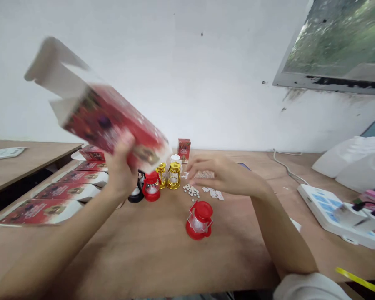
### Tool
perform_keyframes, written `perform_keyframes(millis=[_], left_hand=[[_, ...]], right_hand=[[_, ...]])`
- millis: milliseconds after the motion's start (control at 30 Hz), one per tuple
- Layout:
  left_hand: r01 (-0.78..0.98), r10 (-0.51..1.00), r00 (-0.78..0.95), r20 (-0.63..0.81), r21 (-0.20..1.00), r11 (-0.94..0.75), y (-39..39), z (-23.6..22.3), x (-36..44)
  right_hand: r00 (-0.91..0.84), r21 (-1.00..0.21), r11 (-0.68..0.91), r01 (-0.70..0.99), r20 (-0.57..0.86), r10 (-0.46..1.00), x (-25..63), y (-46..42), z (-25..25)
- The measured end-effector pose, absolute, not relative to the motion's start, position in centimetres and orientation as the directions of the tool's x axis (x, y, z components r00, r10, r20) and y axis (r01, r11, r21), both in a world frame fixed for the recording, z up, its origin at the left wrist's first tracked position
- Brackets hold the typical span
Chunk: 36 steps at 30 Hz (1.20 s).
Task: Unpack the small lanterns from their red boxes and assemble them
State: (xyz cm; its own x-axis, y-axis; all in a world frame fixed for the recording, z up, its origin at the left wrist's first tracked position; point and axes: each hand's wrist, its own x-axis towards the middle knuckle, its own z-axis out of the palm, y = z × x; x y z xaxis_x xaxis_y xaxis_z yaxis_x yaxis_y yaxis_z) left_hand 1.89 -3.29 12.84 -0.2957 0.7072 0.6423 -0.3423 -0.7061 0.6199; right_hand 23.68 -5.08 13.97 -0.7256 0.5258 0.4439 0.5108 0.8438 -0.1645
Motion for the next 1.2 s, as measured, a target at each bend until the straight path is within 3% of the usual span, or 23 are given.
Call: perform_keyframes(millis=[100,200,333,500,767,933,1200], left_hand=[[-0.53,0.663,-0.31,0.682,0.455,-0.716,-3.1,17.0,2.9],[-0.561,0.723,-0.268,0.637,0.507,-0.654,-3.3,18.1,4.0],[-0.607,0.816,-0.151,0.558,0.599,-0.523,-3.6,17.0,5.4],[-0.658,0.862,-0.056,0.504,0.631,-0.411,-3.4,16.4,6.0],[-0.633,0.858,-0.115,0.501,0.629,-0.452,-2.3,16.0,6.1],[-0.65,0.837,-0.176,0.519,0.577,-0.494,-2.1,15.8,6.2],[-0.694,0.86,-0.149,0.489,0.568,-0.443,-1.9,15.3,6.5]], right_hand=[[-0.514,-0.136,0.877,0.461,0.764,0.39,22.9,-5.4,14.2],[-0.404,-0.076,0.879,0.471,0.867,0.292,22.3,-5.8,14.0],[-0.409,-0.105,0.874,0.474,0.853,0.325,21.9,-6.0,13.6],[-0.377,-0.282,0.86,0.425,0.809,0.452,21.8,-5.9,13.6],[-0.508,-0.38,0.889,0.254,0.73,0.457,21.9,-5.1,13.4],[-0.583,-0.422,0.87,0.255,0.65,0.487,21.7,-5.3,13.3],[-0.566,-0.663,0.746,0.062,0.592,0.573,22.8,-4.5,13.5]])
